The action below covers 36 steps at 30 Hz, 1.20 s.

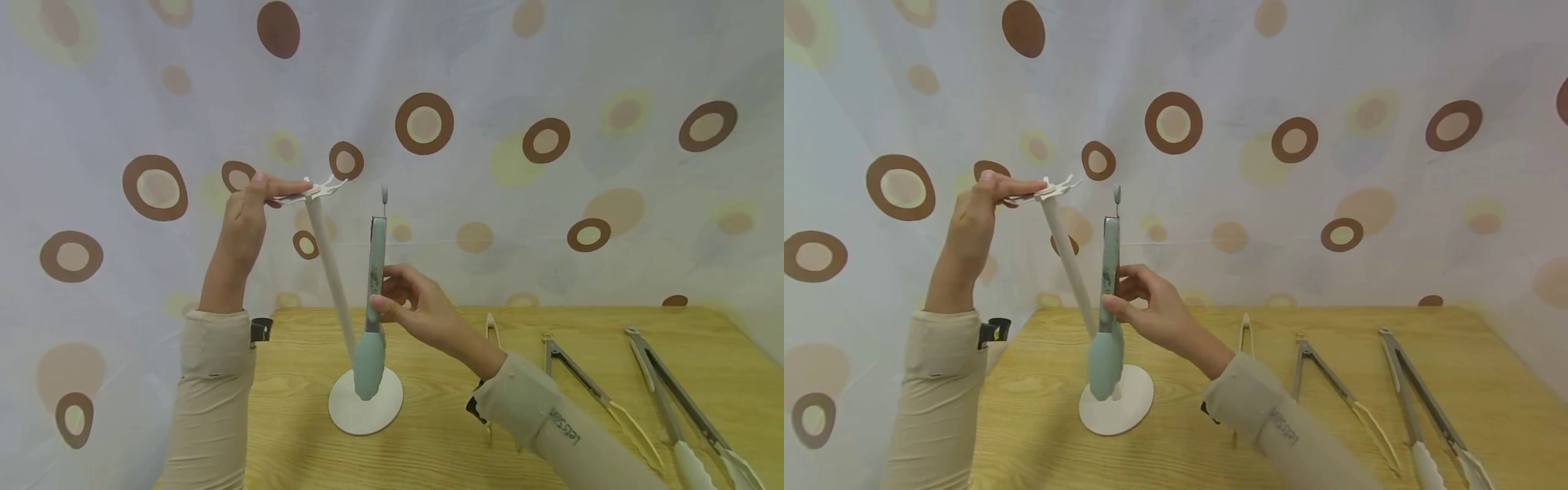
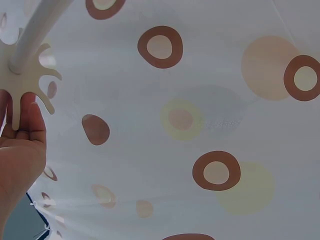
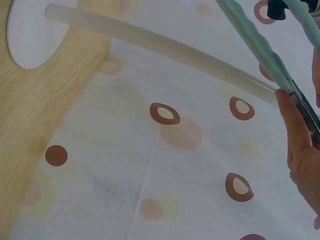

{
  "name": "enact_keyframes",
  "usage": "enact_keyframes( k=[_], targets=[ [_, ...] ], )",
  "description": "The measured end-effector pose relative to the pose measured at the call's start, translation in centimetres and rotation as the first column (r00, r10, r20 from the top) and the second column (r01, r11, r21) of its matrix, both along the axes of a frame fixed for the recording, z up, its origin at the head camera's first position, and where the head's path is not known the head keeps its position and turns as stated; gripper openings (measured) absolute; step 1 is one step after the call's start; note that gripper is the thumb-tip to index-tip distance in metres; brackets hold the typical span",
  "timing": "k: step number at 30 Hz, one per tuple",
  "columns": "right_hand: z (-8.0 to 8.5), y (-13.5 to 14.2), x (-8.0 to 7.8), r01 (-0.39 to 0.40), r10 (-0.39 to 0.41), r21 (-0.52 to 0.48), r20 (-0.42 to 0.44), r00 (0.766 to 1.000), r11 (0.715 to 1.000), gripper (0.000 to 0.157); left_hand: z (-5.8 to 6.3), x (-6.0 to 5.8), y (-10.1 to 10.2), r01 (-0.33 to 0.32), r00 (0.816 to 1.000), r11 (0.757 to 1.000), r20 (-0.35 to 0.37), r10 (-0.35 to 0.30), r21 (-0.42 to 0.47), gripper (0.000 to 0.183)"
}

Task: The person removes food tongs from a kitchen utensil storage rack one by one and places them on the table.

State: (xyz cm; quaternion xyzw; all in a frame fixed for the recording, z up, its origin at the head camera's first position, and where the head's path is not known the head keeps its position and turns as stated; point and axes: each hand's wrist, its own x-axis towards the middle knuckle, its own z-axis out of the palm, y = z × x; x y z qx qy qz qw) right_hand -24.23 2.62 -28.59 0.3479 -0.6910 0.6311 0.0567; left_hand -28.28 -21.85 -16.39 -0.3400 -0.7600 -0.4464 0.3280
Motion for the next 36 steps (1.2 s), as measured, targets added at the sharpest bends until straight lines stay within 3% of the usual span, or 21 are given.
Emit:
enact_keyframes(
  k=[10, 21, 29, 36],
  targets=[
    [-0.9, 0.9, -0.8, 0.166, -0.167, 0.072, 0.013, 0.986, 0.983, 0.044, -0.1, -0.2, 0.0, -0.005, 1.000, 1.000, 0.004, 0.005, -0.001, 0.056],
    [-1.8, 2.7, -1.7, 0.318, -0.347, 0.199, 0.135, 0.928, 0.927, 0.044, -0.1, 0.0, 0.0, -0.009, 1.000, 1.000, 0.005, 0.009, -0.004, 0.057],
    [-3.1, 3.5, -2.4, 0.393, -0.449, 0.326, 0.119, 0.885, 0.860, 0.042, -0.2, 0.0, 0.0, -0.018, 1.000, 1.000, -0.003, 0.018, -0.011, 0.057],
    [-4.2, 4.1, -3.2, 0.423, -0.516, 0.477, 0.079, 0.853, 0.771, 0.043, -0.2, 0.0, 0.1, -0.024, 1.000, 1.000, -0.004, 0.024, -0.011, 0.057]
  ],
)
